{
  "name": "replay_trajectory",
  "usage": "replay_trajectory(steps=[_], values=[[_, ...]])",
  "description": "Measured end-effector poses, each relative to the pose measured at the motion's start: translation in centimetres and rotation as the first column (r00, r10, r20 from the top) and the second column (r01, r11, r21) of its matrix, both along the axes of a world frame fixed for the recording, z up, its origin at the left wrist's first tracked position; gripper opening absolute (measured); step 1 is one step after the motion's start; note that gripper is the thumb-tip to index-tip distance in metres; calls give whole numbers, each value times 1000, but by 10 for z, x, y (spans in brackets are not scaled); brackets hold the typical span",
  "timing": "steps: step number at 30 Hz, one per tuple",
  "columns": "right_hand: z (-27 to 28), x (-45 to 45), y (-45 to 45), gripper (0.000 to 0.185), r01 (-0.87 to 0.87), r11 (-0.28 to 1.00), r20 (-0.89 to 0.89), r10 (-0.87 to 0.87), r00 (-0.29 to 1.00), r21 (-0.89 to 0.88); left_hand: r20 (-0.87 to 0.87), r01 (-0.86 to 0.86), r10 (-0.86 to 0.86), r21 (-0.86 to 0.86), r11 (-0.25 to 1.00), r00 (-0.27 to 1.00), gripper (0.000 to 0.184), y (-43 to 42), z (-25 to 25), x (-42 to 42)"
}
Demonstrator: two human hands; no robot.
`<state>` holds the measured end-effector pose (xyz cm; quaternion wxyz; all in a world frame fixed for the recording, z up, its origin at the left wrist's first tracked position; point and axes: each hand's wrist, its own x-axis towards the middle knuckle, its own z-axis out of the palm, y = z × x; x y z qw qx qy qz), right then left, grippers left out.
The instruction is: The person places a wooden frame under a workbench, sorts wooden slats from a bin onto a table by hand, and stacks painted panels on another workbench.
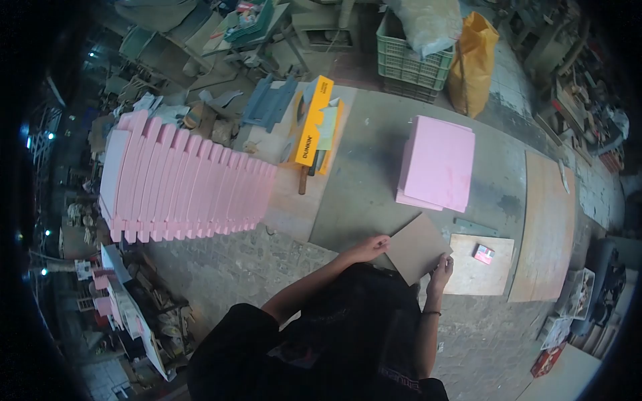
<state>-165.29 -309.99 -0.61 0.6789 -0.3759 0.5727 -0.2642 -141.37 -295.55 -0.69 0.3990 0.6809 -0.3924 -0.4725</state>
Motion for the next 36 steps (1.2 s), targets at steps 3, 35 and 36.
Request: replay_trajectory(steps=[3, 35, 36], values=[[-14, 2, 8, 36, 2, 999, 63, 0, 998, -36, 91, -27, 33, -68, 997, 995, 34, 3, -19, -5], [124, 386, -4, 44, -372, 879, 183, 435, 881, -299, 308, -693, 922, -611, 382, 236, 49, 62, 134, 303], [140, 400, -6, 46, -410, 887, 222, 453, 864, -213, 243, -709, 933, -607, 359, 264, 49, 61, 131, 304]])
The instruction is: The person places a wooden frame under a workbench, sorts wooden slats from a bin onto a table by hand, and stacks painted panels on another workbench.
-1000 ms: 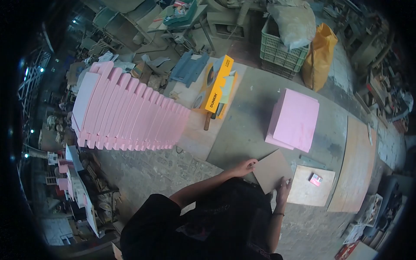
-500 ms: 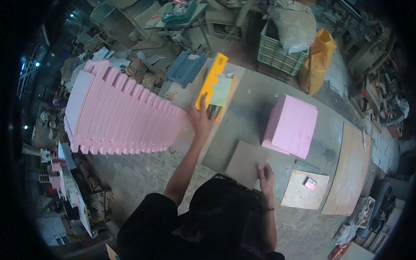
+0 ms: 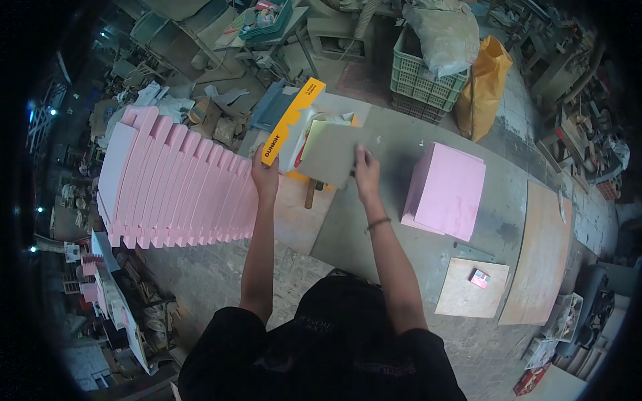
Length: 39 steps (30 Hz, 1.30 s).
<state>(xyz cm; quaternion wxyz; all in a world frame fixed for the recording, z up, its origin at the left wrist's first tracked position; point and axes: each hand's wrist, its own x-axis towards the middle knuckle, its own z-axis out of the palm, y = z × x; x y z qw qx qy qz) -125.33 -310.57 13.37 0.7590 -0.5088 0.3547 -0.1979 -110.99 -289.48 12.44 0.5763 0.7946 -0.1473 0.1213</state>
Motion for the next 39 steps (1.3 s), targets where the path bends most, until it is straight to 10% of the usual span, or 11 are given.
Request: replay_trajectory(steps=[12, 18, 22, 27, 39], values=[[-30, -192, 40, 25, -333, 942, -14, 333, 943, -48, 124, 114, -157, 296, 948, 980, 57, -19, 18, -47], [26, -291, 34, 24, 76, 995, -28, -77, 997, -58, 217, 146, -205, 259, 955, 954, 46, -65, 34, -111], [38, -304, -19, 25, 573, 659, 96, -612, 785, -488, -29, 526, -527, 130, 841, 850, 48, -110, 28, -179], [37, -281, -66, 50, 314, 699, -103, -484, 869, -642, -120, 830, -821, 114, 547, 558, 81, -164, 14, -246], [20, -273, -69, 79, 189, 790, -181, -353, 918, -583, -166, 881, -866, 66, 468, 472, 84, -179, -3, -250]])
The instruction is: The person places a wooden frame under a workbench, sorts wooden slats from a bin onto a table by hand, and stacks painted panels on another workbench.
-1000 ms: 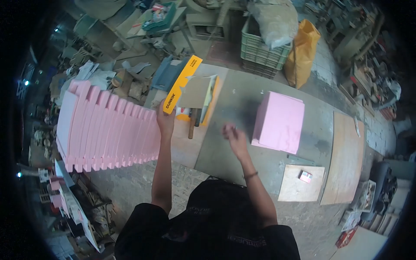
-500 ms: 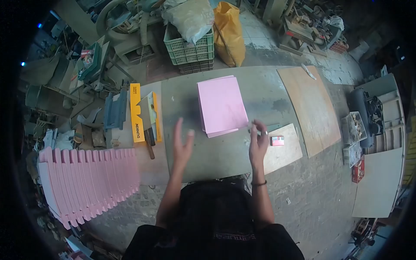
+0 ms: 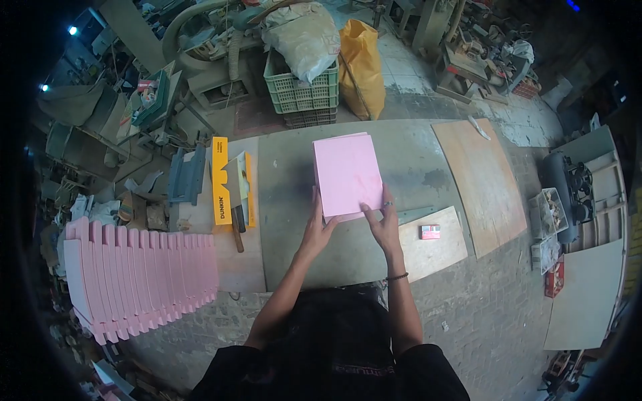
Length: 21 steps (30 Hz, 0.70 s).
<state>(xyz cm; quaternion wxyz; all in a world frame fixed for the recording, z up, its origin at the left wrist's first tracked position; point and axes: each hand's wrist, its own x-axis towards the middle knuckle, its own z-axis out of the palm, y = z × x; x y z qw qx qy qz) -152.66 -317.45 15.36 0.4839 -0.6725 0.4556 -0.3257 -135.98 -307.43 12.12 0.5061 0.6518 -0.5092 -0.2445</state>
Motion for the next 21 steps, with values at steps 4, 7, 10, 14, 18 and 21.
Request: replay_trajectory(steps=[4, 7, 10, 14, 18, 21], values=[[2, -9, -4, 91, -98, 993, -21, 97, 995, -59, -10, -24, 24, -15, 1000, 1000, 83, -1, -10, -5], [-8, -13, -16, 93, -172, 981, 0, 173, 985, -93, 27, -58, 58, -24, 998, 998, 84, -2, -15, -8], [-7, -11, -16, 92, -185, 983, 110, 184, 977, 6, 17, -45, 46, -44, 998, 999, 87, -3, -18, -7], [-32, -12, -14, 83, -219, 975, 224, 206, 953, 34, -129, 20, -31, -86, 996, 991, 91, 2, -22, -10], [-5, -13, -23, 64, -123, 953, 333, 26, 943, 275, -204, -18, 5, -60, 998, 979, 88, -2, -36, 7], [-4, 3, -45, 64, -148, 962, 315, 71, 946, 228, -425, -123, 162, 117, 985, 891, 89, -18, -7, 22]])
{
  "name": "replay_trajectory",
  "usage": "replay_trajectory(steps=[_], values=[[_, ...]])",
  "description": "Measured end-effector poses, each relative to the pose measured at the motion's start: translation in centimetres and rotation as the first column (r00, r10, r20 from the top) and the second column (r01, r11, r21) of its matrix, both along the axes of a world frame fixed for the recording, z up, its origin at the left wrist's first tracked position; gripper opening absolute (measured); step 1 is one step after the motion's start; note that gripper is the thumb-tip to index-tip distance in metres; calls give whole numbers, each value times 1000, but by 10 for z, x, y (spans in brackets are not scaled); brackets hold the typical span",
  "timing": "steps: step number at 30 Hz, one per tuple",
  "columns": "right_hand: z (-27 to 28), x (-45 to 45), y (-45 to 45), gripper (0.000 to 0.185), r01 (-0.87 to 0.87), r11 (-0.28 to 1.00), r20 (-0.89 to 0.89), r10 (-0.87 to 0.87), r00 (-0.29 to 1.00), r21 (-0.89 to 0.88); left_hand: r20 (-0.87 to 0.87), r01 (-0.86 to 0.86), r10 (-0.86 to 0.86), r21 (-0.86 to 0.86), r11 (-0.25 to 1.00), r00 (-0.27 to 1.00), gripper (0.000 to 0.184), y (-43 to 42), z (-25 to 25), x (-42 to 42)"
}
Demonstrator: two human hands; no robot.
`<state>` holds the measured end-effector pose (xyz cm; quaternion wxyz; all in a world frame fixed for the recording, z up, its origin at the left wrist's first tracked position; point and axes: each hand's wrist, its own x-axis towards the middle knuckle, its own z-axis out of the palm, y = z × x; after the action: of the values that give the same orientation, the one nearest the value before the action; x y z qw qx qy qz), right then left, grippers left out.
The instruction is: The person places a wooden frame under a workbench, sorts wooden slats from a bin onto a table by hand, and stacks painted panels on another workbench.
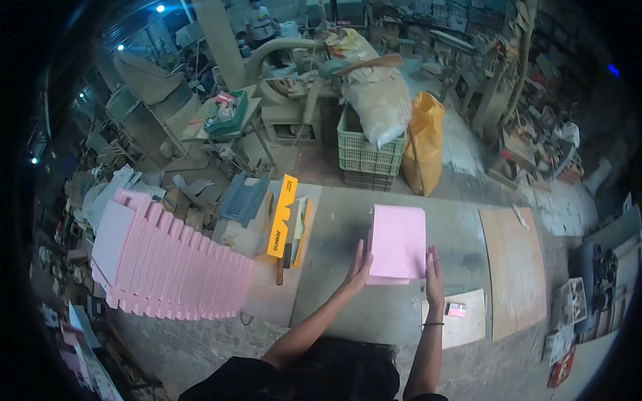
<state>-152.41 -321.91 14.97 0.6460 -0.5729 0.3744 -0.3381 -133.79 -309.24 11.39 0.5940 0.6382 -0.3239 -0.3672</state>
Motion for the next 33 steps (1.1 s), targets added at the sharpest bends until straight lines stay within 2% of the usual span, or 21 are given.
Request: replay_trajectory(steps=[2, 5, 6, 9, 16, 17, 20, 24, 25, 27, 30, 33], values=[[3, 11, -14, 62, -61, 990, -3, 62, 998, 128, -118, -24, 24, 2, 1000, 993, 89, -19, 14, 8], [-8, 21, -15, 65, -70, 977, -32, 78, 996, 202, 149, 6, 9, -101, 995, 989, 89, -48, -40, 4], [-40, 21, -25, 63, -51, 973, 101, 28, 994, 227, 140, -40, 53, -95, 995, 989, 89, -44, -31, -2], [-33, 22, -23, 61, -79, 981, 50, 71, 996, 175, 19, -47, 48, -43, 998, 999, 87, -43, -30, -3], [-28, 21, -16, 57, -32, 983, 64, 21, 998, 179, 33, -64, 69, -152, 986, 997, 84, -47, -43, -4], [-29, 22, -14, 57, -42, 981, 82, 27, 996, 191, 39, -84, 86, -50, 995, 996, 84, -45, -43, -6], [-23, 20, -11, 61, -58, 985, 68, 47, 997, 161, 49, -81, 83, -34, 996, 995, 84, -45, -38, -7], [-15, 22, -8, 66, -15, 990, -47, 22, 999, 141, 34, -80, 80, 0, 997, 996, 83, -40, -38, -6], [-8, 24, -7, 63, -12, 991, -47, 18, 999, 135, 24, -78, 78, 1, 997, 997, 83, -43, -36, -7], [2, 25, -5, 55, -1, 992, -49, 7, 999, 128, -12, -95, 95, -29, 995, 995, 82, -44, -34, -11], [7, 22, -7, 63, -51, 992, -85, 61, 995, 114, -19, -104, 103, -76, 992, 994, 81, -36, -37, -15], [12, 21, 4, 63, -51, 997, -44, 54, 998, 62, 4, -109, 111, -176, 978, 994, 78, -32, -39, -16]])
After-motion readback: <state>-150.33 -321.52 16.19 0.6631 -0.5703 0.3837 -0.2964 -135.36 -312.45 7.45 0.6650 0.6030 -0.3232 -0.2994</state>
